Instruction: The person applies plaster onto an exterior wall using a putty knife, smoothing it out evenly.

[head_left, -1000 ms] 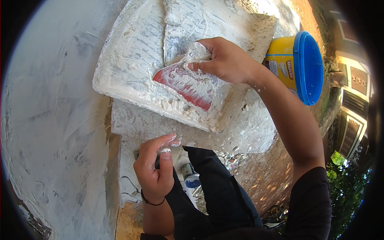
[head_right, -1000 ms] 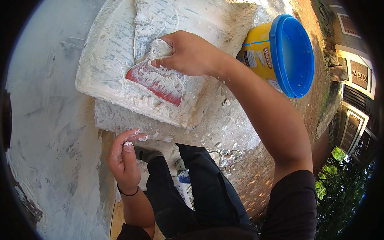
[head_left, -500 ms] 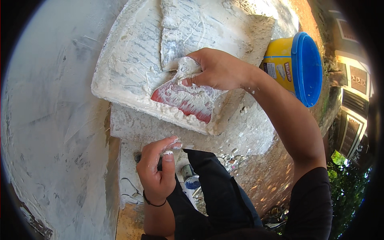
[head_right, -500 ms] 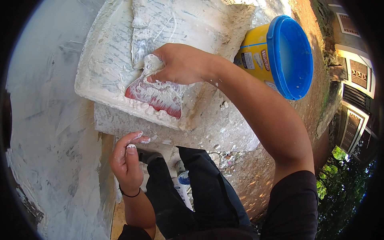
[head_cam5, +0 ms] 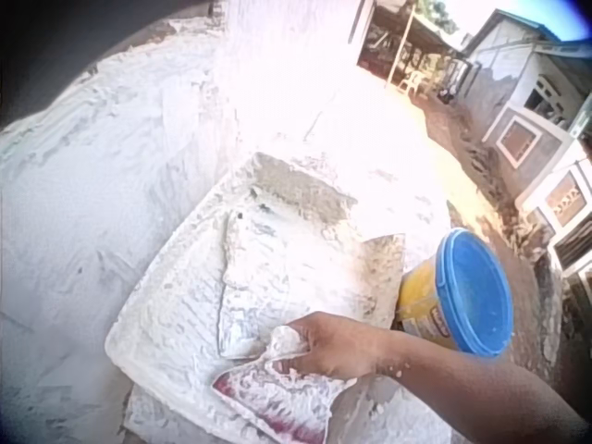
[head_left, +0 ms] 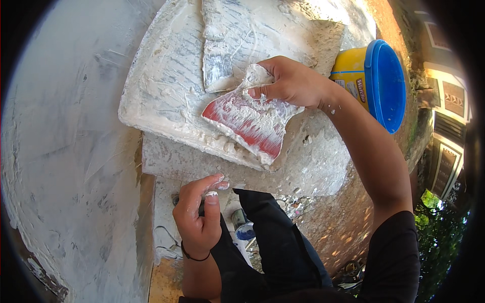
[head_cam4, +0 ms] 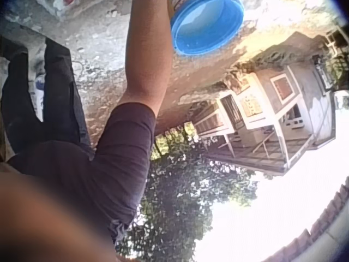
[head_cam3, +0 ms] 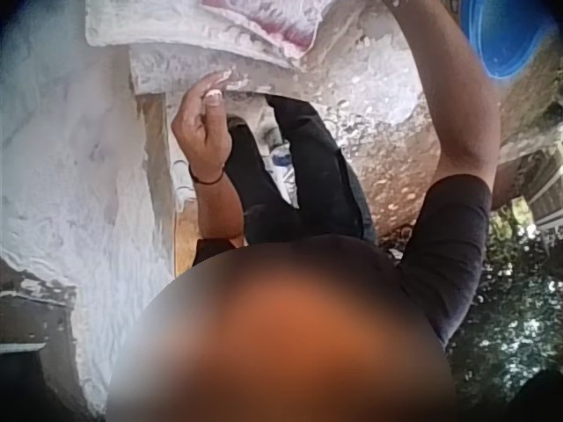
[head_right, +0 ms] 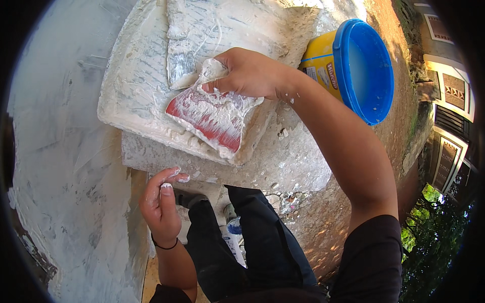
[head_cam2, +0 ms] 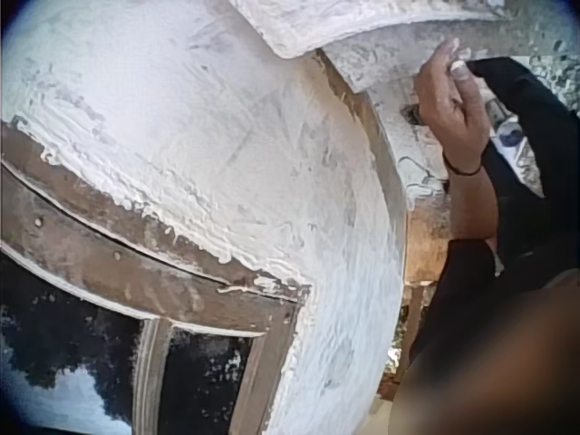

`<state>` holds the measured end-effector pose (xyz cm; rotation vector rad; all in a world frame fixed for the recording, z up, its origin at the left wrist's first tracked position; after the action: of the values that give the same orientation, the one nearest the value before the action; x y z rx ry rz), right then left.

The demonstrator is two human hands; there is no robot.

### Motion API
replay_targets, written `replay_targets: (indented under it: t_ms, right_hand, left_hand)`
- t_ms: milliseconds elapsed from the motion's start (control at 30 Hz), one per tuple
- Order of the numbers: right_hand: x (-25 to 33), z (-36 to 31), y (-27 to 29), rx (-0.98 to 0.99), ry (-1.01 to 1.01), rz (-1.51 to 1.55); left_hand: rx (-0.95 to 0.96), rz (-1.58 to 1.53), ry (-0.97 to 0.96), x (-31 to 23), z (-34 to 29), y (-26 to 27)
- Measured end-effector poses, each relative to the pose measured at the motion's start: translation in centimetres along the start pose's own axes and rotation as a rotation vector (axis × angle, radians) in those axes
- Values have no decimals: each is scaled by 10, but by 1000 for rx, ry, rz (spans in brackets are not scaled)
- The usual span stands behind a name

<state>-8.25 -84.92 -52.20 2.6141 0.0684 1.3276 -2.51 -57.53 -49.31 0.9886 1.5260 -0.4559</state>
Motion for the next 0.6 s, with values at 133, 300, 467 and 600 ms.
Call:
replay_targets:
  t_ms: [133, 300, 467, 600]
  right_hand:
    - [-2, -3, 0, -100, 20, -82]
    - [0, -5, -2, -236, 61, -140]
    - [8, -16, -6, -210, 125, -356]
    - [-2, -16, -12, -115, 65, -209]
  left_hand:
    - [6, 1, 2, 0, -1, 0]
    - [9, -11, -3, 2, -1, 2]
    - [17, 1, -52, 3, 0, 1]
    - [22, -11, -2, 1, 2, 1]
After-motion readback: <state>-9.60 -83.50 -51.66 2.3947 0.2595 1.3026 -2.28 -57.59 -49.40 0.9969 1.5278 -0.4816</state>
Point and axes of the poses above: each hand's wrist, its own z-axis towards the middle knuckle, its own y-axis out of the back of the hand, x = y × z, the point moved 2 cm from there along z, towards the middle knuckle, and after that the axes turned 3 degrees about -z, right-handed, at the moved point
